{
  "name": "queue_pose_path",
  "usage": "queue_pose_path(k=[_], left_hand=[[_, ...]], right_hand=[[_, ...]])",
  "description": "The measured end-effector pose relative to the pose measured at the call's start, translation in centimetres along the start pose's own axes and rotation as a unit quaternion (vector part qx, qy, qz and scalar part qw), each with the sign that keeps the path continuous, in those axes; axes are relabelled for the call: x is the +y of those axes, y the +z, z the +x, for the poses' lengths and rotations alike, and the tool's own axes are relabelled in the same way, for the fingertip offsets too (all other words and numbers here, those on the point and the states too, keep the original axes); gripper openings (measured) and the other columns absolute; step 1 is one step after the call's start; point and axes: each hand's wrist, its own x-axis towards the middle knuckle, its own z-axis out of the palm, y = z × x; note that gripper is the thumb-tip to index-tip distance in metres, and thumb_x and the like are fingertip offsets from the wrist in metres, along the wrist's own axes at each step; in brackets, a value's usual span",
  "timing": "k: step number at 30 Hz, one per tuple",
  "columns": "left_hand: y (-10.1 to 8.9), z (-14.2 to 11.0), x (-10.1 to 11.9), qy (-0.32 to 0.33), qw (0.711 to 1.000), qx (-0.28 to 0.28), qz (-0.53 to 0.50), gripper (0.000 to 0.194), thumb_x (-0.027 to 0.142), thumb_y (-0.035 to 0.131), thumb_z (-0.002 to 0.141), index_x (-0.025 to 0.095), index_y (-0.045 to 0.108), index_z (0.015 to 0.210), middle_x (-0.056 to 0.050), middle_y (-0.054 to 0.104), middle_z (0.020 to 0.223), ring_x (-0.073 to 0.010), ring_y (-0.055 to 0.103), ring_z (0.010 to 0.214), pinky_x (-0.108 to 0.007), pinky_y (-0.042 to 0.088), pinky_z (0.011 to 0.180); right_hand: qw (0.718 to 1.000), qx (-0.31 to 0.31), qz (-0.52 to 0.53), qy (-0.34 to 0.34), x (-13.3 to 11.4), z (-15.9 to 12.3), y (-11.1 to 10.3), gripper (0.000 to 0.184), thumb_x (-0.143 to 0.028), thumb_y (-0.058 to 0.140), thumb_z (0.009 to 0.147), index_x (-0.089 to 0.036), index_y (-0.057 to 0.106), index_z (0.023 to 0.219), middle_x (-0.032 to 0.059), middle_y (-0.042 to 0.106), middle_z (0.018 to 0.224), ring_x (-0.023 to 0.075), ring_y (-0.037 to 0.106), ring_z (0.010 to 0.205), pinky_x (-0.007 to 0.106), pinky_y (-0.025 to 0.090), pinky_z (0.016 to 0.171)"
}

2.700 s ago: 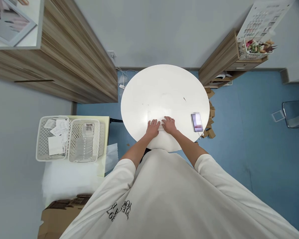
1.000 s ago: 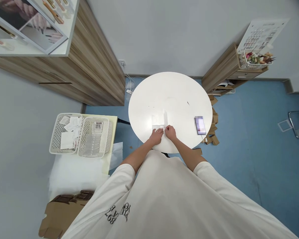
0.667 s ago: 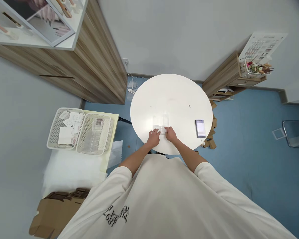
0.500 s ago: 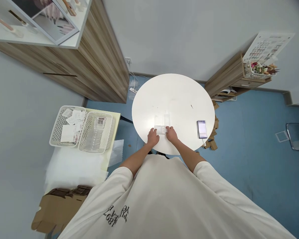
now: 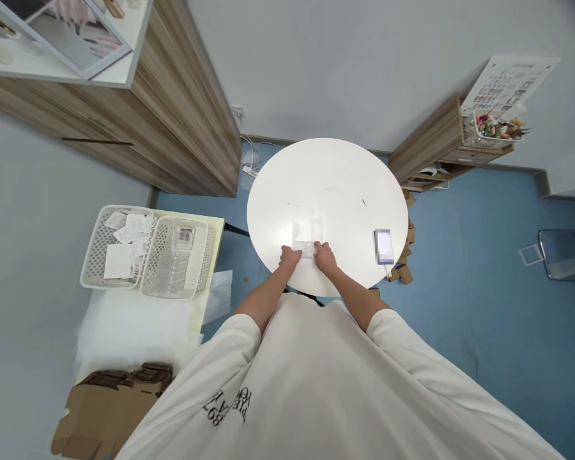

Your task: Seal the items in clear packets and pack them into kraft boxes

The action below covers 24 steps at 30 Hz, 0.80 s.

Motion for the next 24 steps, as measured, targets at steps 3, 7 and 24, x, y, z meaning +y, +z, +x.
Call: queue_pose_path(k=[3,7,24], left_hand=[[0.2,0.4,0.0,0.011,1.0,0.002,0.018,0.037,0.037,0.077,0.073,0.025,0.052,0.097,-0.012,0.065,0.113,-0.038,0.054,0.124,-0.044,0.045,0.09],[0.4,0.5,0.0,0.032,0.999,0.015,0.001,0.042,0.034,0.079,0.073,0.025,0.048,0.099,-0.008,0.064,0.106,-0.0318,0.062,0.11,-0.04,0.046,0.087],[4.1,-1.6,3.0,0.184,0.981,-0.064,0.023,0.017,0.017,0.071,0.08,0.023,0.055,0.086,-0.002,0.069,0.095,-0.0178,0.065,0.087,-0.029,0.05,0.078]], right_hand=[[1.0,-0.007,-0.001,0.002,0.0,0.1,-0.1,0.04,-0.019,0.05,0.098,-0.024,0.044,0.137,0.0121,0.048,0.12,0.0238,0.055,0.1,0.03,0.043,0.079],[1.0,-0.008,-0.003,0.001,0.2,0.1,0.0,0.04,-0.02,0.05,0.098,-0.025,0.044,0.137,0.0116,0.048,0.12,0.0235,0.055,0.1,0.03,0.042,0.08],[0.999,0.05,0.014,-0.008,1.4,0.0,0.7,0.038,-0.019,0.049,0.096,-0.027,0.053,0.132,0.011,0.05,0.121,0.0258,0.049,0.106,0.034,0.041,0.087]])
